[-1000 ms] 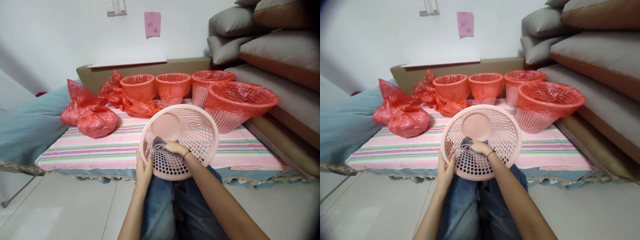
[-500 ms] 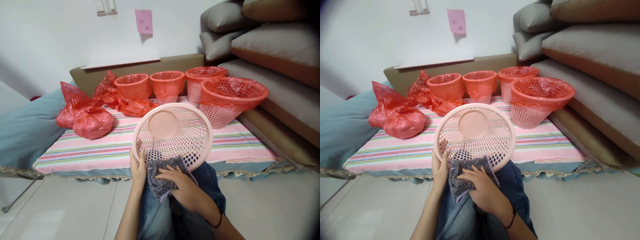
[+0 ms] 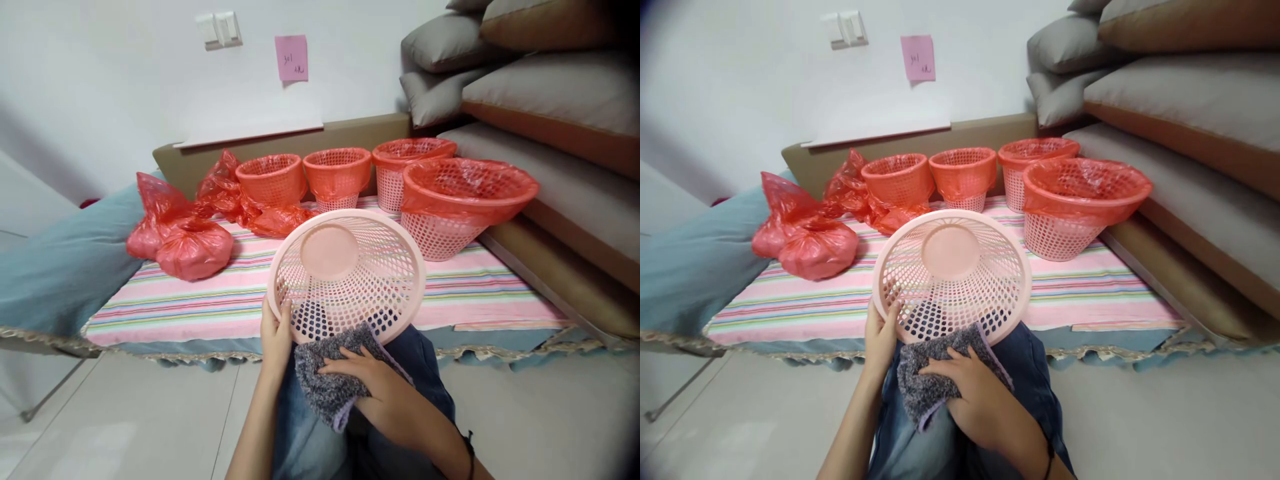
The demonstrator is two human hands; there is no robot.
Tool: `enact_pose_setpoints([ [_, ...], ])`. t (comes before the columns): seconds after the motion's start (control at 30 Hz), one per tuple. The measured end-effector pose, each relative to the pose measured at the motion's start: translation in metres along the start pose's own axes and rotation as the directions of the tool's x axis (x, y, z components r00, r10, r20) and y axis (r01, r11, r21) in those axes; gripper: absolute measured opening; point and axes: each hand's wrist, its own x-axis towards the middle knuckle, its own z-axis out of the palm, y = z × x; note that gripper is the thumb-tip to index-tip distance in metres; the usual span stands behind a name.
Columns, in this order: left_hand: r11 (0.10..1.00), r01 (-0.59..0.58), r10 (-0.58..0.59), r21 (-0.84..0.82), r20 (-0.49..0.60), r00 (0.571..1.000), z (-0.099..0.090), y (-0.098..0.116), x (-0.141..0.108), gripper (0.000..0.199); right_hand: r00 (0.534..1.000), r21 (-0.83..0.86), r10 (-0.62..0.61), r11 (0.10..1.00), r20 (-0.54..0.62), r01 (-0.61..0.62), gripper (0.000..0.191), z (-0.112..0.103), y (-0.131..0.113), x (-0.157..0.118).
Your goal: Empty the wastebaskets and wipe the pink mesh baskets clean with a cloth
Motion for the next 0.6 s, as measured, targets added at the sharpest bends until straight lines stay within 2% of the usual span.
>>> enact_pose_setpoints([
  [0.1, 0.998, -0.026, 0.026, 0.062, 0.006, 1.0, -0.002, 0.009, 0.01, 0.046, 0.999, 0.194, -0.044, 0.98, -0.03, 0.049, 0.066, -0.015, -0.001, -0.007],
  [0.2, 0.969, -0.123, 0.118, 0.212, 0.037, 0.992, -0.001, 0.027, 0.03, 0.038, 0.983, 0.302, -0.039, 0.949, -0.182, 0.094, 0.056, -0.029, 0.001, 0.0],
  [0.3, 0.899, -0.248, 0.213, 0.362, 0.133, 0.968, 0.005, 0.05, 0.055, 0.033, 0.932, 0.33, -0.027, 0.931, -0.361, 0.155, 0.052, -0.042, 0.006, 0.025],
  [0.37, 0.866, -0.307, 0.241, 0.394, 0.21, 0.948, 0.012, 0.063, 0.069, 0.035, 0.887, 0.334, -0.052, 0.915, -0.458, 0.226, 0.05, -0.052, 0.011, 0.051],
  [0.47, 0.848, -0.358, 0.25, 0.39, 0.302, 0.92, 0.02, 0.074, 0.083, 0.037, 0.829, 0.202, -0.115, 0.943, -0.548, 0.265, 0.047, -0.069, 0.02, 0.098],
  [0.53, 0.847, -0.375, 0.246, 0.377, 0.348, 0.905, 0.021, 0.076, 0.088, 0.04, 0.836, 0.067, -0.128, 0.979, -0.534, 0.193, 0.045, -0.079, 0.026, 0.128],
  [0.6, 0.853, -0.386, 0.246, 0.351, 0.381, 0.891, 0.021, 0.077, 0.092, 0.043, 0.864, -0.09, -0.097, 0.994, -0.493, 0.06, 0.046, -0.086, 0.031, 0.153],
])
